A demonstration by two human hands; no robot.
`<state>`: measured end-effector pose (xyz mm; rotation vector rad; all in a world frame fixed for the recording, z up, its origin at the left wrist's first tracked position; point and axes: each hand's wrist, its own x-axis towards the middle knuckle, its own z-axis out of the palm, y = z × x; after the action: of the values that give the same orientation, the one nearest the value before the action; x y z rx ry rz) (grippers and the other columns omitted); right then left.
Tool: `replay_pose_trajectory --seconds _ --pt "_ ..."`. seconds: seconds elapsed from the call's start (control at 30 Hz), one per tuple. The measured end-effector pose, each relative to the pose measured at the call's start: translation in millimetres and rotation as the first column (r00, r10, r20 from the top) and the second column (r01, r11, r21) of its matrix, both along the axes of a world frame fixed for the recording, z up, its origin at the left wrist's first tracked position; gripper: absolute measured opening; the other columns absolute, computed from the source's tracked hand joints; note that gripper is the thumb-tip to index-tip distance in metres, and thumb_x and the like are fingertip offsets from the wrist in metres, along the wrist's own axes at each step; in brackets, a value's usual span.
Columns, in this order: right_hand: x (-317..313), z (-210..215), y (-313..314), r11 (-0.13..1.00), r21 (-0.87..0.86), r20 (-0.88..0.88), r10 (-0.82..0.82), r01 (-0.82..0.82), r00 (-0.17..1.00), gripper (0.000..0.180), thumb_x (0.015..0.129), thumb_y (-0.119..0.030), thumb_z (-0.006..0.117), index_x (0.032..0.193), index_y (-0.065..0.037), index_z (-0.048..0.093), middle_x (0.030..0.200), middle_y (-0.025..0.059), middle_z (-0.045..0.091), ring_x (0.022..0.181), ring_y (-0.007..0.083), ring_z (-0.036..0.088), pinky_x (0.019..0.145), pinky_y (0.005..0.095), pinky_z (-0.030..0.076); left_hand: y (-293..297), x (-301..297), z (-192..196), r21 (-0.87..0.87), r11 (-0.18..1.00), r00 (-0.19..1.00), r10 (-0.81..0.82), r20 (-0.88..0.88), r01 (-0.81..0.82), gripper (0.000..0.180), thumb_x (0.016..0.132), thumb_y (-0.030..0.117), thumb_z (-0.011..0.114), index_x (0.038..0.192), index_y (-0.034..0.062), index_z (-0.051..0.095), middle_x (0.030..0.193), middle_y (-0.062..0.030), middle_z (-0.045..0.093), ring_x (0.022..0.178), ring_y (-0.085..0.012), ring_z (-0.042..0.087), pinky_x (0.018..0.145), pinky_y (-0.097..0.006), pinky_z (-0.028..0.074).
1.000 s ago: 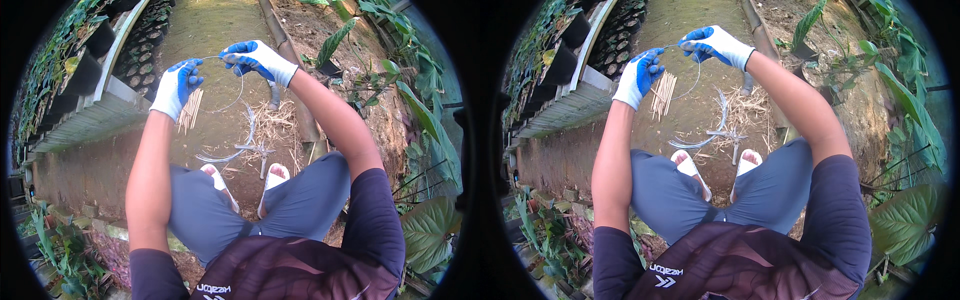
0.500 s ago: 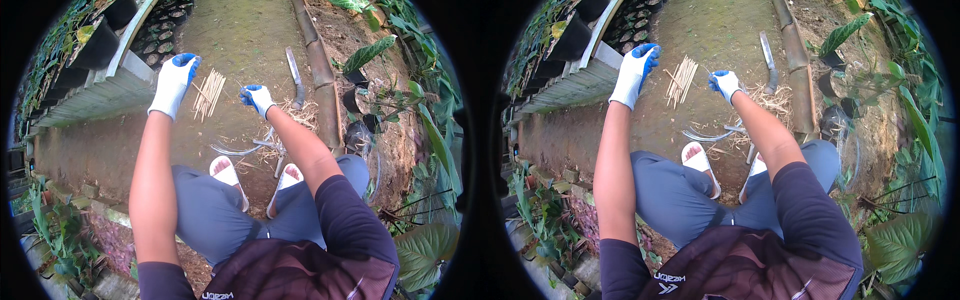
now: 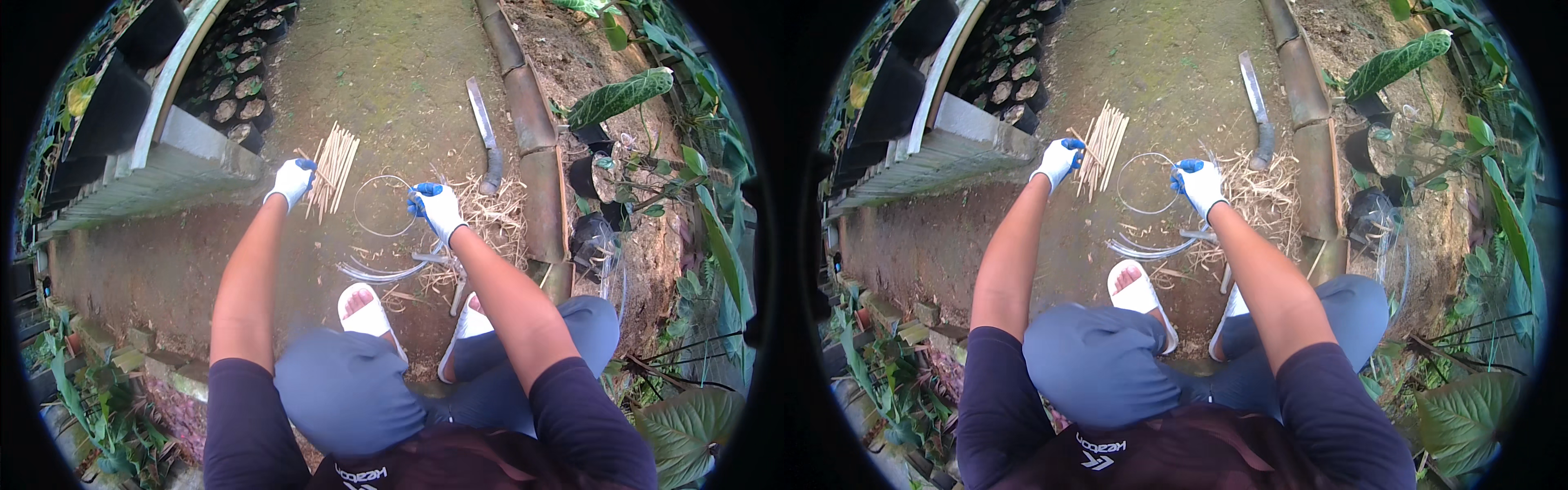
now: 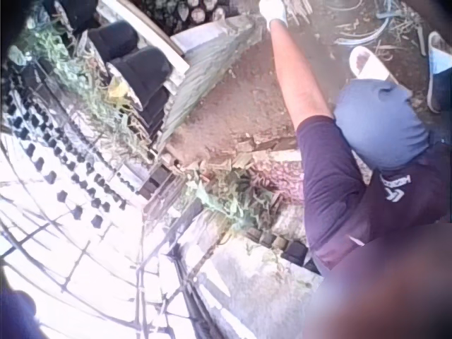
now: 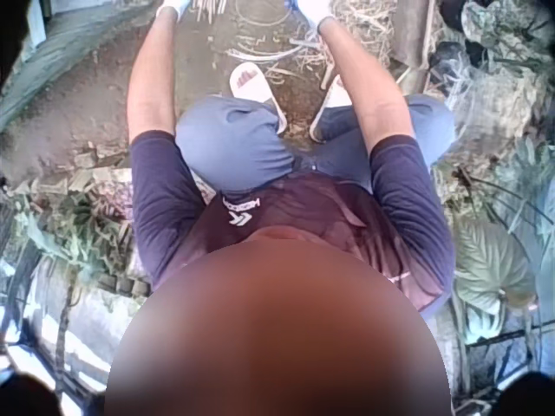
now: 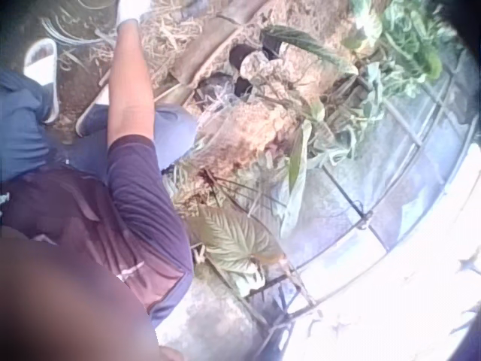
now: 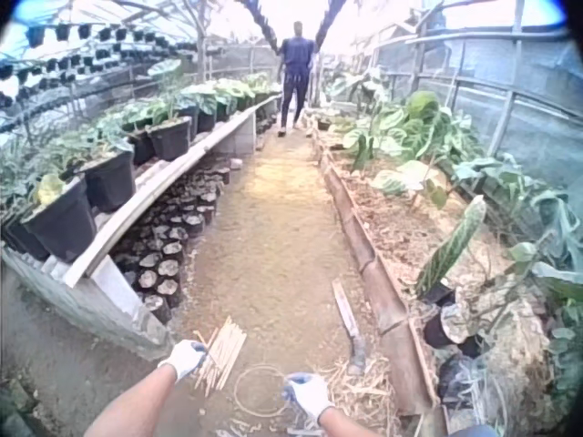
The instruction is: The person walks through a greenhouse, then sits on the ground to cut a coil of wire into short pieces using pliers. They then thread each wire piece onto a thin wooden stick, repeating the process multiple times.
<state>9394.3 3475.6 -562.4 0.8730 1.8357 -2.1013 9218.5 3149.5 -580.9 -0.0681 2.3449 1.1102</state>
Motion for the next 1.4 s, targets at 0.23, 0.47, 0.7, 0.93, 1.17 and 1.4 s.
replay_pose_trajectory --seconds 0.23,0.47,0.7,0.93,1.17,1.4 --pt "-60 192 88 0.743 0.608 -0.170 0.467 -0.281 0.867 0.017 0.094 -0.010 0.070 0.106 0.001 0.075 0.088 0.0077 0.077 0.074 0.0114 0.071 0.070 0.0272 0.058 36 11 -67 -0.367 0.851 0.922 0.300 -0.246 -0.375 0.048 0.084 0.034 0.081 0.118 0.0041 0.066 0.117 -0.0201 0.073 0.108 -0.0396 0.071 0.094 -0.047 0.056" --pt "24 296 82 0.885 0.466 -0.255 0.135 -0.001 0.958 0.027 0.096 -0.005 0.073 0.118 0.010 0.066 0.102 0.0130 0.074 0.087 0.0169 0.072 0.078 0.0312 0.062 28 23 -84 -0.029 0.888 0.874 0.445 -0.193 -0.458 0.026 0.082 0.021 0.080 0.104 0.0053 0.077 0.101 -0.0145 0.078 0.094 -0.0273 0.073 0.087 -0.039 0.057" --pt "37 306 84 0.807 0.590 -0.336 0.265 -0.017 0.904 0.024 0.094 0.002 0.069 0.117 0.008 0.070 0.104 0.0112 0.076 0.094 0.0143 0.072 0.086 0.0297 0.058 2 28 -83 0.441 0.745 0.865 0.453 0.214 -0.500 0.021 0.096 0.012 0.069 0.115 0.0051 0.068 0.086 -0.0011 0.067 0.063 -0.0126 0.059 0.060 -0.028 0.052" --pt "26 288 95 0.718 0.669 -0.158 0.391 -0.192 0.907 0.027 0.096 -0.004 0.072 0.121 0.007 0.068 0.106 0.0098 0.076 0.089 0.0128 0.070 0.084 0.0293 0.057 -6 13 -88 0.432 0.744 0.859 0.418 0.296 -0.510 0.019 0.103 0.017 0.051 0.112 0.0060 0.064 0.083 -0.0015 0.059 0.062 -0.0137 0.058 0.061 -0.033 0.057" --pt "19 277 94 0.592 0.769 -0.080 0.461 -0.239 0.884 0.025 0.092 -0.006 0.074 0.114 0.005 0.073 0.101 0.0103 0.077 0.091 0.0112 0.072 0.083 0.0280 0.058 -28 17 -102 0.306 0.837 0.889 0.445 0.106 -0.455 0.019 0.095 0.016 0.067 0.109 0.0037 0.067 0.083 -0.0039 0.065 0.069 -0.0138 0.060 0.062 -0.030 0.053" --pt "20 271 91 0.539 0.782 -0.026 0.530 -0.313 0.848 0.025 0.095 -0.005 0.071 0.117 0.007 0.070 0.099 0.0072 0.074 0.090 0.0120 0.070 0.083 0.0283 0.056 -24 72 -73 -0.017 0.967 0.967 0.254 -0.019 -0.255 0.040 0.077 0.016 0.091 0.108 0.0019 0.071 0.087 -0.0062 0.073 0.076 -0.0139 0.067 0.070 -0.030 0.056"
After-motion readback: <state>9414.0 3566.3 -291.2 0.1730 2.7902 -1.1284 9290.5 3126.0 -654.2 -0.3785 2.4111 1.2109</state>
